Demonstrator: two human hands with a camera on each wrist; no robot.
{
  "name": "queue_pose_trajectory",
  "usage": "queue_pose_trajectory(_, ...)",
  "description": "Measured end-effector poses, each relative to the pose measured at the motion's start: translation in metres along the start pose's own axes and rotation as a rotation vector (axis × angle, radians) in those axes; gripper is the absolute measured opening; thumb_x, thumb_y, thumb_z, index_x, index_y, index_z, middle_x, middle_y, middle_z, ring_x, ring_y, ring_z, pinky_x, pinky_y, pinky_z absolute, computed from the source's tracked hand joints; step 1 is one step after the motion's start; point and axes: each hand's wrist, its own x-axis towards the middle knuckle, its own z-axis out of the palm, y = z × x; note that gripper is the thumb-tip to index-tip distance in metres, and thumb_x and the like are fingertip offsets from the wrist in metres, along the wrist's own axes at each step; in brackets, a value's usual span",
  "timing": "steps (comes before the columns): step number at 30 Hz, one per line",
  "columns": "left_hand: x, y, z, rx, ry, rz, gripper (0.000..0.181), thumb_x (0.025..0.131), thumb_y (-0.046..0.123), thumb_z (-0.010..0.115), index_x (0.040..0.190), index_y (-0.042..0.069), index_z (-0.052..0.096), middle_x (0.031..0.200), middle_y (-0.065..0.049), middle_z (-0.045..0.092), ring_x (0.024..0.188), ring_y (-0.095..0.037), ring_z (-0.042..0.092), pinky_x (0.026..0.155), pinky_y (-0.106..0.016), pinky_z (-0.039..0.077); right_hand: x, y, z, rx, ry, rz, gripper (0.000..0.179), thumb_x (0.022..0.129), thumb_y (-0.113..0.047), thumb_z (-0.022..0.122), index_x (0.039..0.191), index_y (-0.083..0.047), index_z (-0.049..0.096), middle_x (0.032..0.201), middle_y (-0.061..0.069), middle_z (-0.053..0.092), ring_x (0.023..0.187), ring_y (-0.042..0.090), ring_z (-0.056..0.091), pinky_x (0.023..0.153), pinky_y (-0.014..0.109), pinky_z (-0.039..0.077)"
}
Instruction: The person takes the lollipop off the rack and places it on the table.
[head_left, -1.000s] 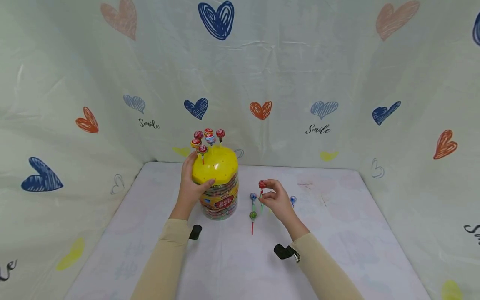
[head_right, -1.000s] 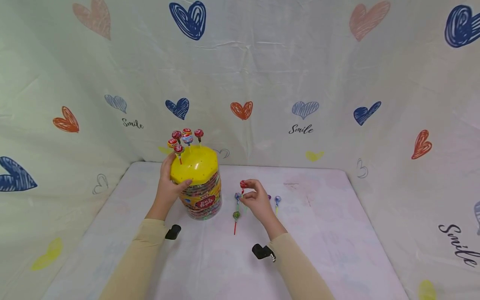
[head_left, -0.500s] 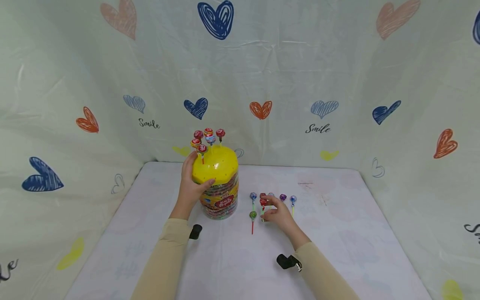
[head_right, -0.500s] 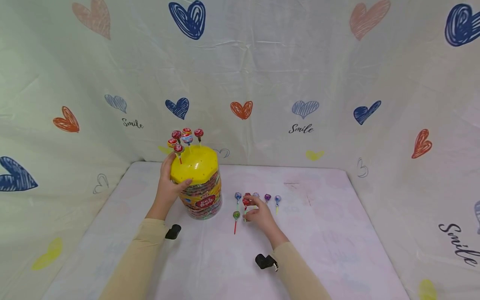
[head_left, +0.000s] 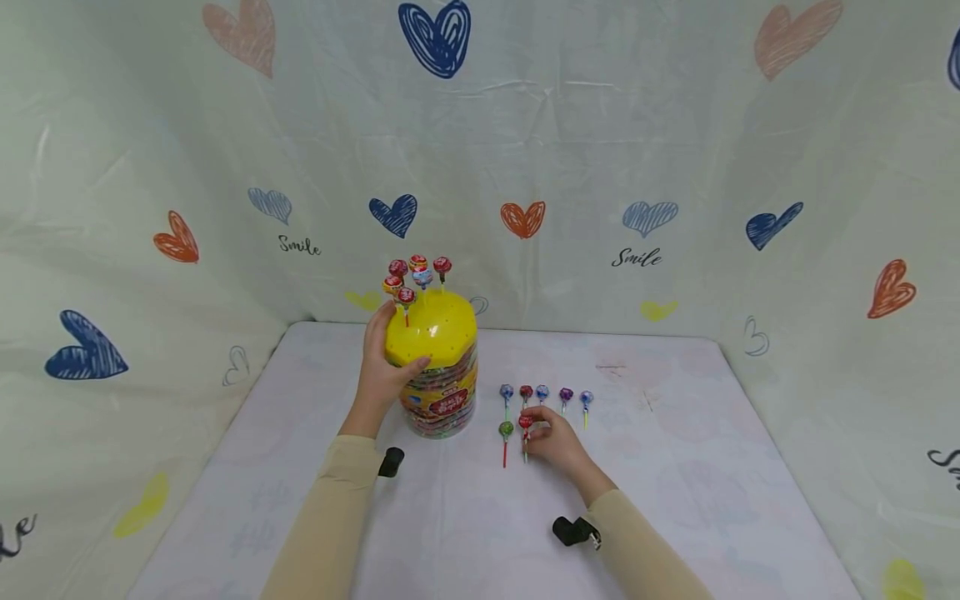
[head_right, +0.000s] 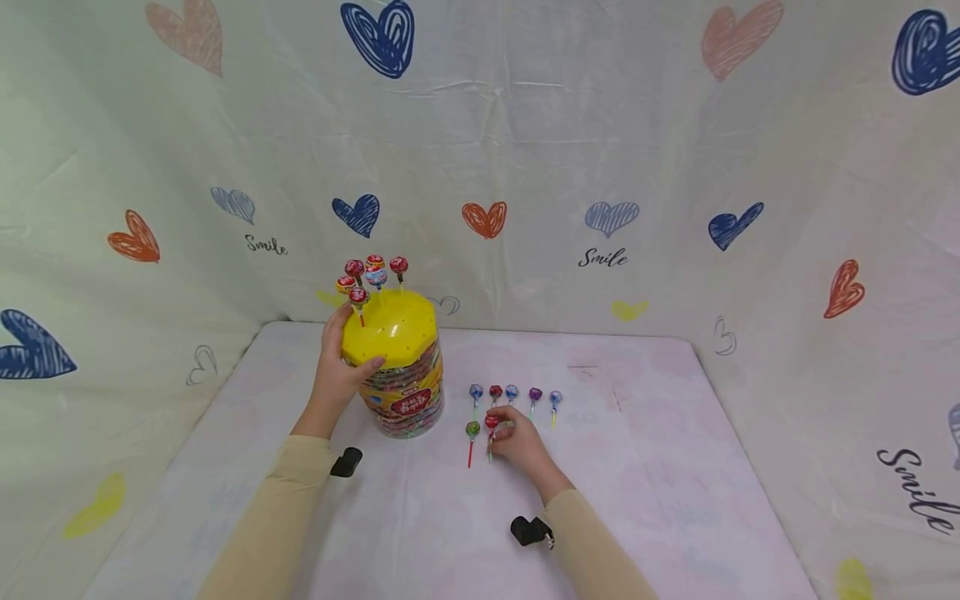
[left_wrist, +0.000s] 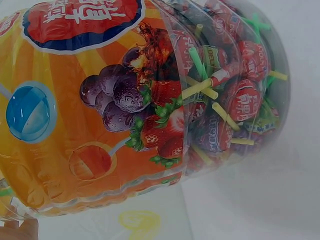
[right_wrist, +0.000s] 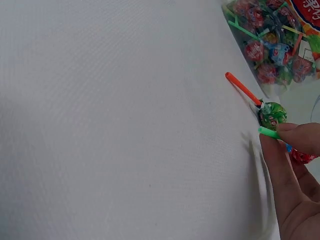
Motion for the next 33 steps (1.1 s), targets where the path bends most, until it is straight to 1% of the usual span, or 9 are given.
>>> queue_pose_trajectory(1,0.001,-0.002,0.0,-0.002,0.001,0.007,0.087,0.084,0.013,0.072,0.154,0.008,0.021,0.158,-0.013,0.013,0.143,-0.032,0.018,0.115,-0.049,0.023,0.0,0.001,0.001,-0.009,0.003,-0.008,0.056,0.071,0.014,0.076,0.122,-0.005,0.062,0.114,0.009,0.059,0.078,0.017,0.06,0.063,0.031,0.054)
queue_pose_trajectory(6,0.009,-0.035,0.003,-0.001,0.017,0.041,0.09,0.082,0.025,0.076,0.155,0.019,0.024,0.159,-0.004,0.014,0.143,-0.027,0.018,0.115,-0.051,0.023,0.001,0.007,0.001,-0.056,0.008,-0.039,0.053,0.072,0.014,0.076,0.12,-0.006,0.064,0.111,0.006,0.062,0.082,0.017,0.06,0.067,0.031,0.054)
queue_pose_trajectory(10,0.009,-0.035,0.003,0.002,0.025,0.049,0.09,0.081,0.03,0.076,0.155,0.022,0.025,0.159,-0.002,0.015,0.143,-0.026,0.019,0.115,-0.051,0.023,0.003,0.01,0.002,-0.063,0.024,-0.045,0.052,0.072,0.012,0.077,0.119,-0.007,0.065,0.11,0.005,0.063,0.082,0.017,0.06,0.067,0.03,0.053)
queue_pose_trajectory(14,0.009,-0.036,0.003,0.009,0.023,0.031,0.091,0.082,0.025,0.077,0.155,0.021,0.023,0.159,-0.002,0.014,0.143,-0.025,0.018,0.115,-0.049,0.023,0.004,0.01,0.003,-0.053,0.034,-0.055,0.051,0.072,0.01,0.078,0.118,-0.007,0.065,0.108,0.006,0.064,0.078,0.017,0.059,0.065,0.029,0.052)
queue_pose_trajectory(19,0.01,-0.038,0.002,-0.006,0.011,0.015,0.094,0.081,0.017,0.078,0.156,0.017,0.021,0.16,-0.006,0.011,0.144,-0.029,0.016,0.115,-0.05,0.022,0.002,0.012,0.004,-0.072,0.034,-0.062,0.051,0.073,0.007,0.078,0.12,-0.007,0.065,0.109,0.007,0.064,0.077,0.016,0.058,0.063,0.028,0.051)
queue_pose_trajectory(21,0.011,-0.039,0.002,-0.006,0.011,0.014,0.094,0.081,0.016,0.078,0.156,0.017,0.021,0.16,-0.007,0.011,0.144,-0.029,0.016,0.115,-0.051,0.022,0.002,0.013,0.003,-0.082,0.037,-0.076,0.051,0.073,0.007,0.078,0.12,-0.006,0.065,0.11,0.009,0.064,0.076,0.016,0.059,0.063,0.028,0.051)
queue_pose_trajectory(24,0.011,-0.038,0.002,0.003,0.016,0.013,0.093,0.081,0.019,0.078,0.156,0.019,0.021,0.16,-0.004,0.012,0.144,-0.027,0.017,0.116,-0.049,0.022,0.001,0.014,0.003,-0.083,0.041,-0.083,0.051,0.073,0.007,0.078,0.121,-0.006,0.064,0.11,0.009,0.063,0.076,0.015,0.059,0.063,0.027,0.051)
queue_pose_trajectory(28,0.009,-0.036,0.003,0.01,0.021,0.017,0.091,0.082,0.025,0.077,0.155,0.022,0.023,0.159,-0.001,0.014,0.143,-0.024,0.018,0.116,-0.048,0.022,0.0,0.014,0.004,-0.058,0.054,-0.062,0.051,0.073,0.008,0.078,0.121,-0.006,0.065,0.11,0.009,0.063,0.073,0.014,0.059,0.061,0.027,0.051)
queue_pose_trajectory(33,0.008,-0.034,0.004,-0.001,0.024,0.027,0.09,0.083,0.028,0.077,0.155,0.024,0.023,0.159,-0.001,0.014,0.143,-0.026,0.019,0.115,-0.051,0.023,-0.002,0.012,0.006,-0.01,0.07,-0.018,0.051,0.073,0.009,0.077,0.121,-0.004,0.065,0.106,0.009,0.062,0.071,0.015,0.06,0.06,0.027,0.051)
